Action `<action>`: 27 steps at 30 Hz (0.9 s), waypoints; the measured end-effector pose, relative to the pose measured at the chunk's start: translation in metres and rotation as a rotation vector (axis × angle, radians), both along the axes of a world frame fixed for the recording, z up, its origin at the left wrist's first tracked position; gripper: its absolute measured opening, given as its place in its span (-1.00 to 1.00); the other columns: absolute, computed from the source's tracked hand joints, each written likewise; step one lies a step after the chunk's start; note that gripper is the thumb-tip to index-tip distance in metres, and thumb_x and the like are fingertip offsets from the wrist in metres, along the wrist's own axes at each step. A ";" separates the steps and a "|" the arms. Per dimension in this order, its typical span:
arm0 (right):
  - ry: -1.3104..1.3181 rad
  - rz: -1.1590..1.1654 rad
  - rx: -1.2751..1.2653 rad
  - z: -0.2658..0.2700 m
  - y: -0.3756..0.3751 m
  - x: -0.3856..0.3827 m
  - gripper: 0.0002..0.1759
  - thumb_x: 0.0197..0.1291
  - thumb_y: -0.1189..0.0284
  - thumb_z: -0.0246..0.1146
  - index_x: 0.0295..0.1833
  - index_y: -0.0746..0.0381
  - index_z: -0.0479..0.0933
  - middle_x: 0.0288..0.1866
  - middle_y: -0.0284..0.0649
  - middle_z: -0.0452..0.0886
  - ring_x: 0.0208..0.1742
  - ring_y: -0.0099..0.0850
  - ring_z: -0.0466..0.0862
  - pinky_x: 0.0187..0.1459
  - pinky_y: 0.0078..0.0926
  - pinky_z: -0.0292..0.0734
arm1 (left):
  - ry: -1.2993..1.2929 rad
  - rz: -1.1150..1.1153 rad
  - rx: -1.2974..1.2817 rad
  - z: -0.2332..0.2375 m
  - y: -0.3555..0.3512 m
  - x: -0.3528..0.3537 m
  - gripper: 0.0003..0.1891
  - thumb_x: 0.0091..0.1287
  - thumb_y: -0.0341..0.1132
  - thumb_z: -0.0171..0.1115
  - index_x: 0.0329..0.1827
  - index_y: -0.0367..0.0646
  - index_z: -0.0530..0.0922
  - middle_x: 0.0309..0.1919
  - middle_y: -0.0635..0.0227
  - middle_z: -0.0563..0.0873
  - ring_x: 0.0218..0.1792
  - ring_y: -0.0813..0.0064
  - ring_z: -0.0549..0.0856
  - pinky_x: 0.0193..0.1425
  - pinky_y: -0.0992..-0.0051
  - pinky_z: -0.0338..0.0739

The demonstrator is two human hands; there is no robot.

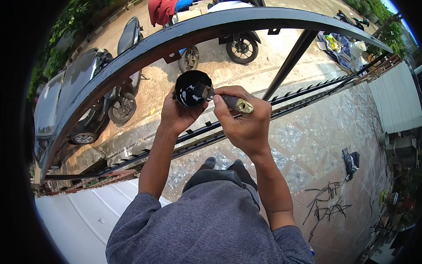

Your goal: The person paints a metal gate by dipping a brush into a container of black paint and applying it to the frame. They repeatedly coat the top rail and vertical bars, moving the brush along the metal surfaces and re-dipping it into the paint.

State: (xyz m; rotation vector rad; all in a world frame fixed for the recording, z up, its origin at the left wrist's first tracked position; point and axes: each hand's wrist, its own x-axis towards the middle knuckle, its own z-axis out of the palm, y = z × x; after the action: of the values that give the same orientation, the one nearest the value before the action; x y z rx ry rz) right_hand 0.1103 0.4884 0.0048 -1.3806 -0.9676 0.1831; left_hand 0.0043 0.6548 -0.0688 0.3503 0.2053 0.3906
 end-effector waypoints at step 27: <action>-0.135 -0.240 0.252 -0.025 0.022 -0.071 -0.66 0.15 0.72 0.15 0.04 0.45 0.65 -0.16 0.04 0.71 -0.23 -0.27 0.80 -0.25 -0.46 0.75 | -0.084 -0.240 -0.159 0.018 0.062 -0.002 -0.48 0.65 -0.05 -0.35 0.32 -0.15 0.50 0.18 0.08 0.68 0.13 0.09 0.72 0.15 -0.02 0.70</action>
State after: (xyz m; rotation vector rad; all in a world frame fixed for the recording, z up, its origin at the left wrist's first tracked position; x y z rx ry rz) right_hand 0.0398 0.5103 -0.0205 -1.2742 -0.8930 -0.2082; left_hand 0.0021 0.7170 -0.0508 0.1984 0.1095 0.1501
